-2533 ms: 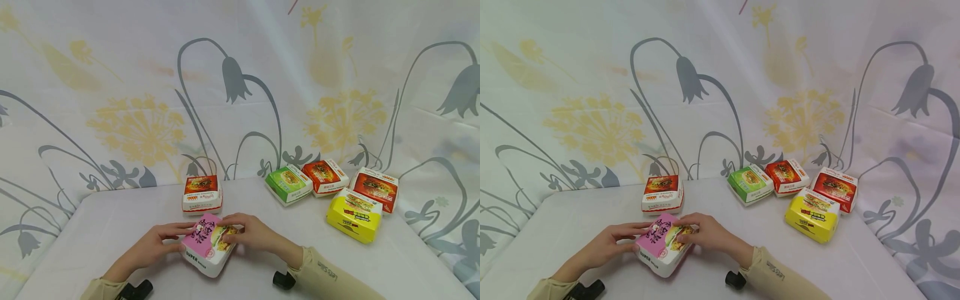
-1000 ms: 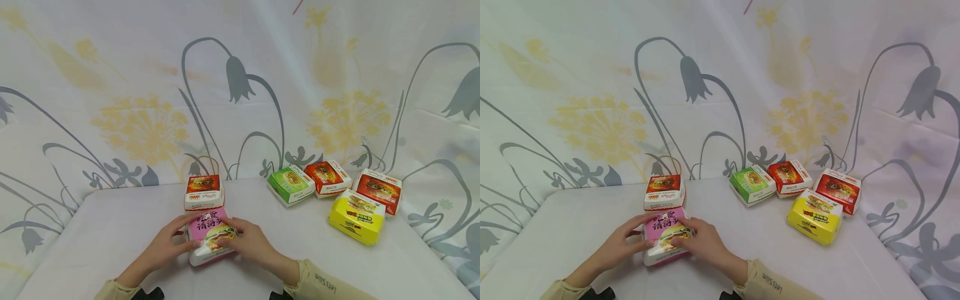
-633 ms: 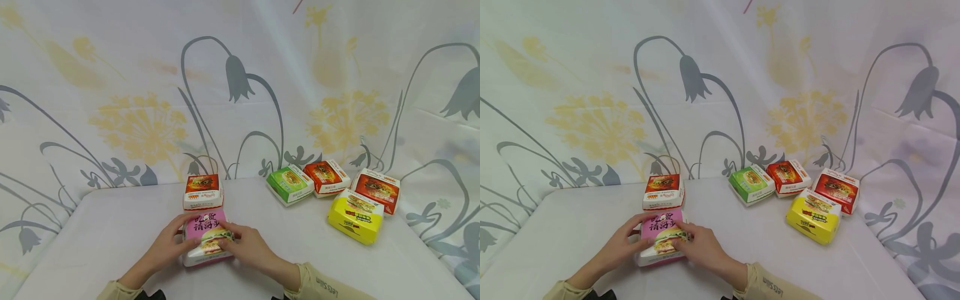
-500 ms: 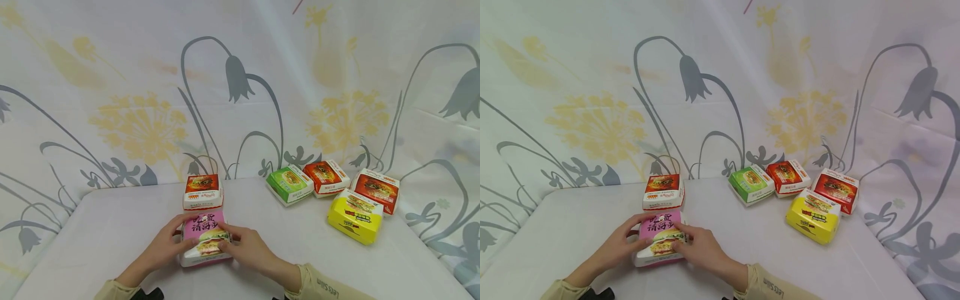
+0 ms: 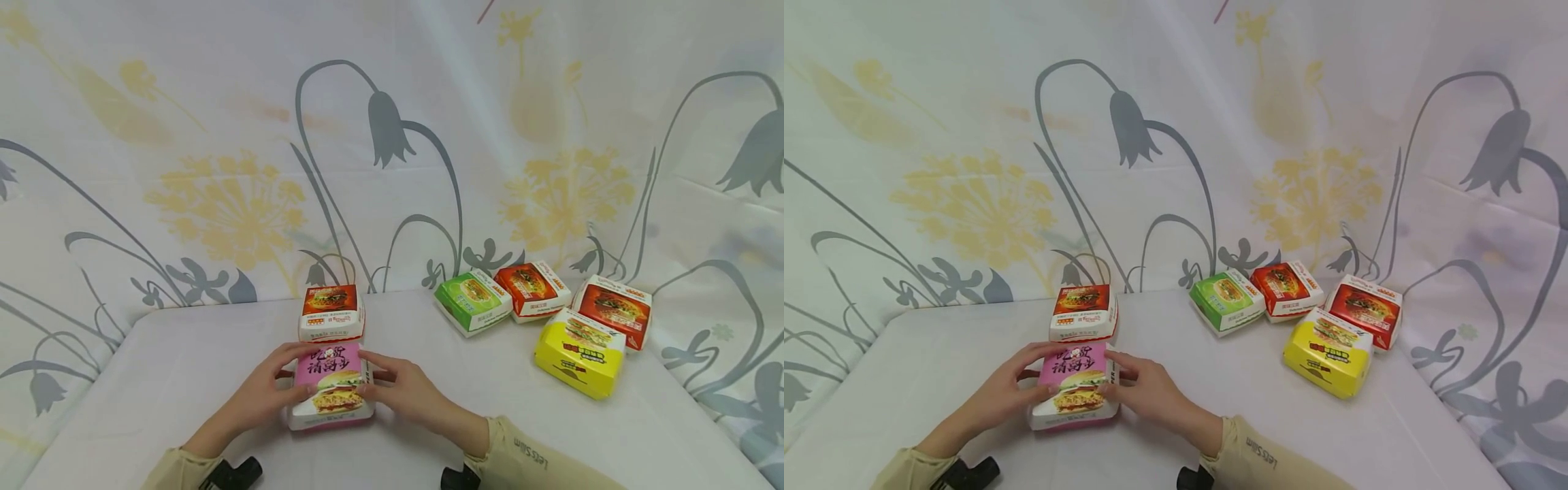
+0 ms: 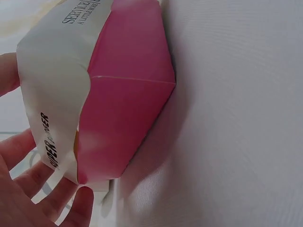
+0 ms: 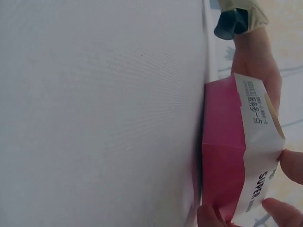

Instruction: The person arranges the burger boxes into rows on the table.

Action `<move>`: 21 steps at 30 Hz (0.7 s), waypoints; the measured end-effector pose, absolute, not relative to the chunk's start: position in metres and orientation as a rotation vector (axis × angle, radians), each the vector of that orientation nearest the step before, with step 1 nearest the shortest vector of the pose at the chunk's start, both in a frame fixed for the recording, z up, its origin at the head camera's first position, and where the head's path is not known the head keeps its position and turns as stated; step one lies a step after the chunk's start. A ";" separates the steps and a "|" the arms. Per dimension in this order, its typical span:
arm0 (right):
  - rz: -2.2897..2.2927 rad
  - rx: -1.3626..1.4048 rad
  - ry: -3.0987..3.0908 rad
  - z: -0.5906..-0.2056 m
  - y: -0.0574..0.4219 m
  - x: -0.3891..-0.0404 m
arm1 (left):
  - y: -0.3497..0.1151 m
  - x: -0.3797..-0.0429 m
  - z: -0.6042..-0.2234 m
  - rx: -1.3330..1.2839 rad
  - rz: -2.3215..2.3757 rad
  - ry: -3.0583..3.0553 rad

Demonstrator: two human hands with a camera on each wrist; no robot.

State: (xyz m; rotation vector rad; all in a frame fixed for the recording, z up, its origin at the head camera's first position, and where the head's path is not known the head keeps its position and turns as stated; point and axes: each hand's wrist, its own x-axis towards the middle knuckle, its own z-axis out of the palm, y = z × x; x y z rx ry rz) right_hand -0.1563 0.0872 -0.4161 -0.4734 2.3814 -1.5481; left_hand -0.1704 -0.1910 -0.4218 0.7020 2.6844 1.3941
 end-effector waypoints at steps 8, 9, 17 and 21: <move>-1.561 -0.429 2.355 -0.418 0.082 -0.156 | -0.192 -0.170 -0.422 0.695 1.427 2.687; -1.557 -0.426 2.359 -0.418 0.082 -0.156 | -0.192 -0.170 -0.421 0.694 1.431 2.683; -1.554 -0.419 2.374 -0.419 0.078 -0.156 | -0.192 -0.171 -0.423 0.674 1.413 2.703; -1.552 -0.426 2.377 -0.419 0.079 -0.156 | -0.193 -0.172 -0.425 0.689 1.442 2.667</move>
